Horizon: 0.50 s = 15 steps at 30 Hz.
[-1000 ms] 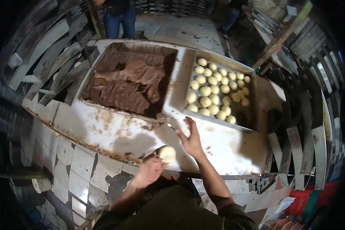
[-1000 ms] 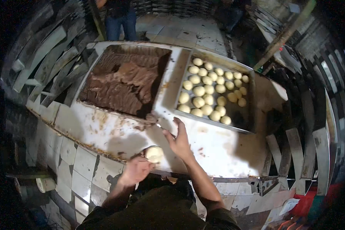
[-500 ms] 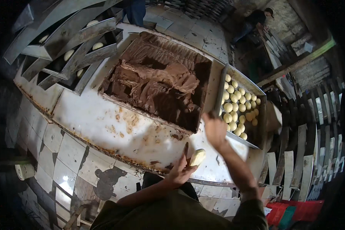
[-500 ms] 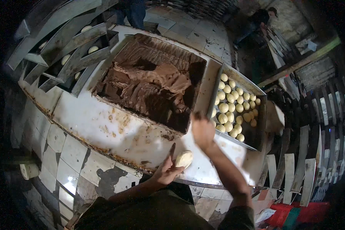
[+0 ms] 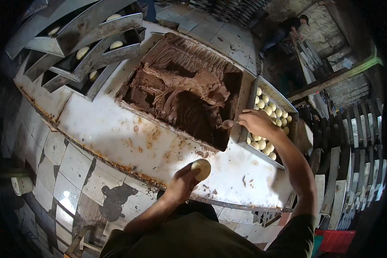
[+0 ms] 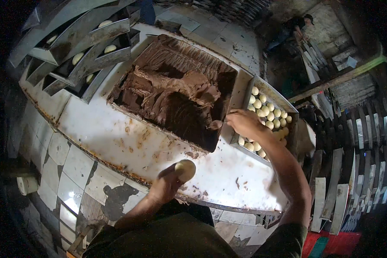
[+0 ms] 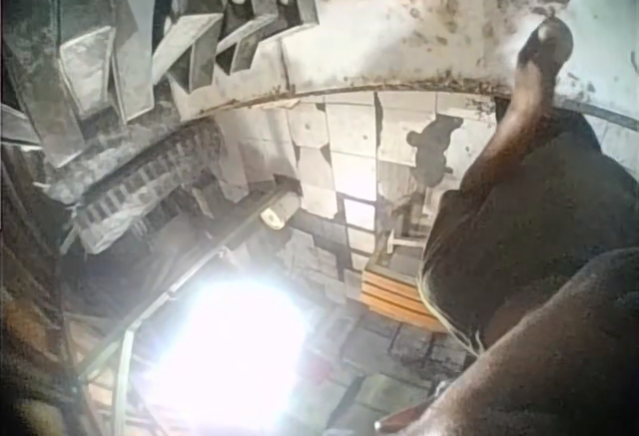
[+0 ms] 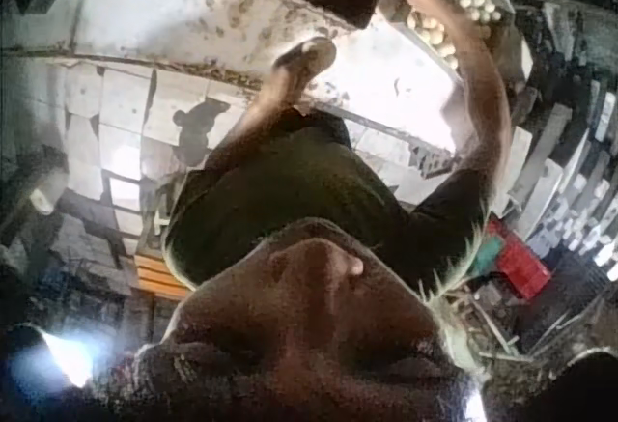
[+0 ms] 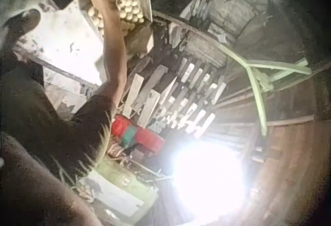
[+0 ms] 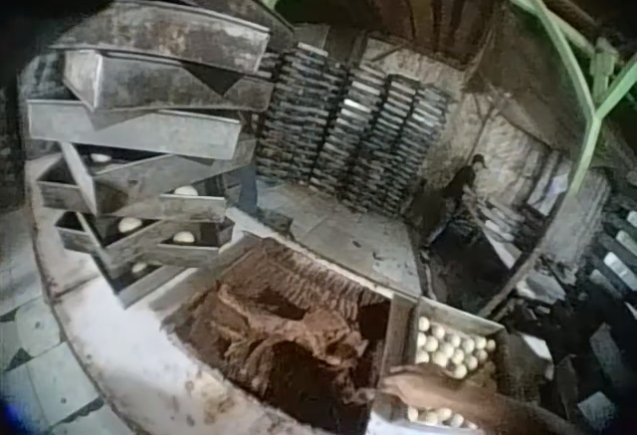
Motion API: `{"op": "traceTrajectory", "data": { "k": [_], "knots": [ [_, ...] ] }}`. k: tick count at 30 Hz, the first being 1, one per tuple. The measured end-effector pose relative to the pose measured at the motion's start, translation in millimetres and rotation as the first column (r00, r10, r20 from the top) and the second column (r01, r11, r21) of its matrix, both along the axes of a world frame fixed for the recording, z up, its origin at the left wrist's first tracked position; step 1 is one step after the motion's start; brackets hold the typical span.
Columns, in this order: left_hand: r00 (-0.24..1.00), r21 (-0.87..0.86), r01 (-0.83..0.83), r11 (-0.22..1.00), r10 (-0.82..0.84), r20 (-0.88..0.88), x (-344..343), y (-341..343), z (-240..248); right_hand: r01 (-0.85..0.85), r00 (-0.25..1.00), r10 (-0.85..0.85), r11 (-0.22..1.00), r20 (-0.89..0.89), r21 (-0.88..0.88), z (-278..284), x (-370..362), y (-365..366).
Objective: The person scoops a brown paste filling from a large metal tray and places it into small dough balls. They then seal the dough around the filling and place the finished items onto a baking sheet. The process is repeated continuously to fill multiple trays.
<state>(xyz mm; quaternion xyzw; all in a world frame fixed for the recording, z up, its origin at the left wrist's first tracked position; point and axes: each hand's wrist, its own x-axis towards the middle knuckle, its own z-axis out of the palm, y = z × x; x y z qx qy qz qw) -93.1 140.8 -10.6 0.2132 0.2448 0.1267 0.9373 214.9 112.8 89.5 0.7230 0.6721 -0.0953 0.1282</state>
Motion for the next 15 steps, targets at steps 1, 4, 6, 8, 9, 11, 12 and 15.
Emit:
{"op": "traceTrajectory", "data": {
  "k": [1,4,6,8,9,11,12,15],
  "knots": [
    [0.996,-0.005,-0.024,1.000,0.024,0.083,4,5,-6,0.089,0.988,-0.089,0.996,-0.127,-0.003,31,-22,-2],
    [0.997,-0.148,0.013,0.989,-0.002,0.078,14,25,-19,0.233,0.870,-0.138,0.961,-0.473,0.147,41,-66,-24],
    [0.990,-0.337,0.024,0.941,0.025,0.138,18,50,30,0.158,0.856,0.091,0.891,-0.509,0.425,12,-89,-44],
    [0.976,-0.408,0.076,0.910,0.015,0.215,14,60,41,0.112,0.914,0.126,0.836,-0.387,0.538,-16,-110,-57],
    [0.970,-0.435,0.095,0.896,0.013,0.241,10,65,45,-0.007,0.939,0.239,0.733,-0.247,0.681,-30,-114,-58],
    [0.980,-0.378,0.044,0.925,0.033,0.195,-1,72,56,0.059,0.947,0.203,0.653,-0.250,0.755,-63,-115,-71],
    [0.981,-0.371,0.030,0.928,0.043,0.189,-10,75,52,0.088,0.949,0.189,0.611,-0.253,0.786,-80,-115,-78],
    [0.974,-0.310,-0.008,0.951,0.078,0.215,-24,73,51,0.295,0.919,0.050,0.573,-0.392,0.765,-121,-108,-99]
  ]
}}
